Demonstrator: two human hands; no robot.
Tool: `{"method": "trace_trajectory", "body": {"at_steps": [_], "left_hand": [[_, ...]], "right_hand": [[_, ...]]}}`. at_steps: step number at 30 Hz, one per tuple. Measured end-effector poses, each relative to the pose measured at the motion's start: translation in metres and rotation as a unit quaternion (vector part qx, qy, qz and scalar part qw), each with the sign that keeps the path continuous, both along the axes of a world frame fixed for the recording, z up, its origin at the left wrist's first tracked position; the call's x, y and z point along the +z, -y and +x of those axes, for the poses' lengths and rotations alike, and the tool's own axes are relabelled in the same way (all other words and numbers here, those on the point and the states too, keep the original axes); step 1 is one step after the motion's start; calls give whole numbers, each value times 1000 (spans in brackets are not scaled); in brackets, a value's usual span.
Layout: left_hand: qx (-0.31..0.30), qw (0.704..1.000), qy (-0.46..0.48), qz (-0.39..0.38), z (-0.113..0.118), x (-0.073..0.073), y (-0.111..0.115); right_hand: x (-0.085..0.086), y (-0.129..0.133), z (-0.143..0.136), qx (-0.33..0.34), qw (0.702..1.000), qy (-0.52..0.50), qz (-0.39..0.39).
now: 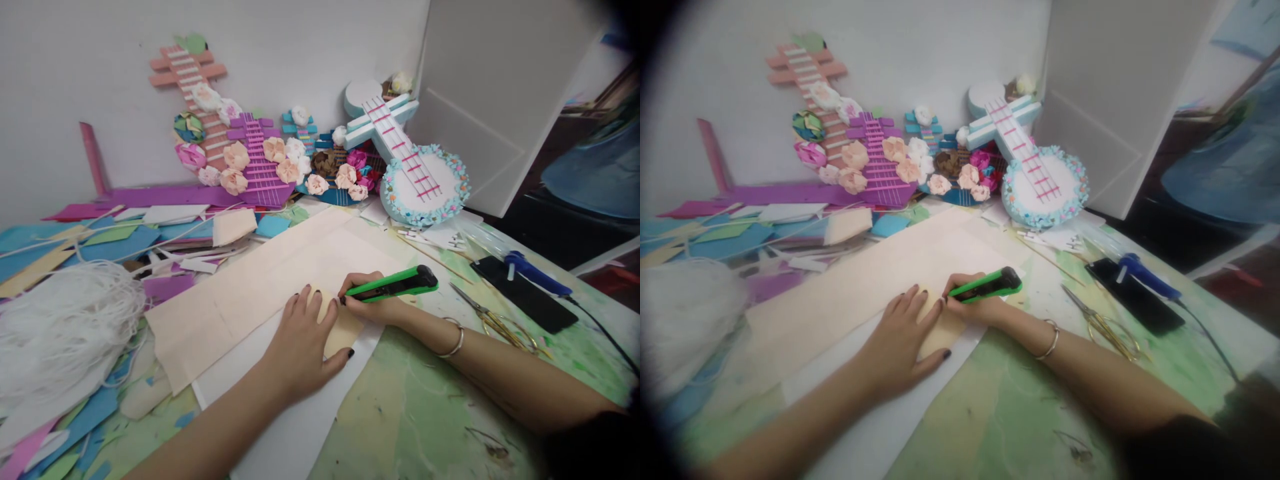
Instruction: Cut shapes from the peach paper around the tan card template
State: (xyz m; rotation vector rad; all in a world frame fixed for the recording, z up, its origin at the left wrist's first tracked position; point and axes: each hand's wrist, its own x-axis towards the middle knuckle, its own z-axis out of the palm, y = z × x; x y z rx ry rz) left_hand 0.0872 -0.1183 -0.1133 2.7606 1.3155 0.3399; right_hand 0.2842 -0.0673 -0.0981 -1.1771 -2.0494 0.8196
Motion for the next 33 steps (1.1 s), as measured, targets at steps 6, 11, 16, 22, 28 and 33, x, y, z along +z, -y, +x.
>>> {"method": "trace_trajectory", "body": {"at_steps": [6,11,16,22,28,33], "left_hand": [[1,1000,-2,-3,0,1,0],[1,1000,-1,1,0,1,0],[3,1000,3,3,0,0,0],[2,1000,1,6,-1,0,0],[1,1000,2,1,-1,-1,0],[3,1000,2,0,0,0,1]], "right_hand": [[2,1,0,-8,1000,5,0],[1,1,0,-8,1000,2,3],[0,1,1,4,1000,-7,2],[-1,2,1,7,1000,-20,-1],[-2,3,4,4,1000,-12,-1],[-4,3,6,13,1000,-14,-1]]}}
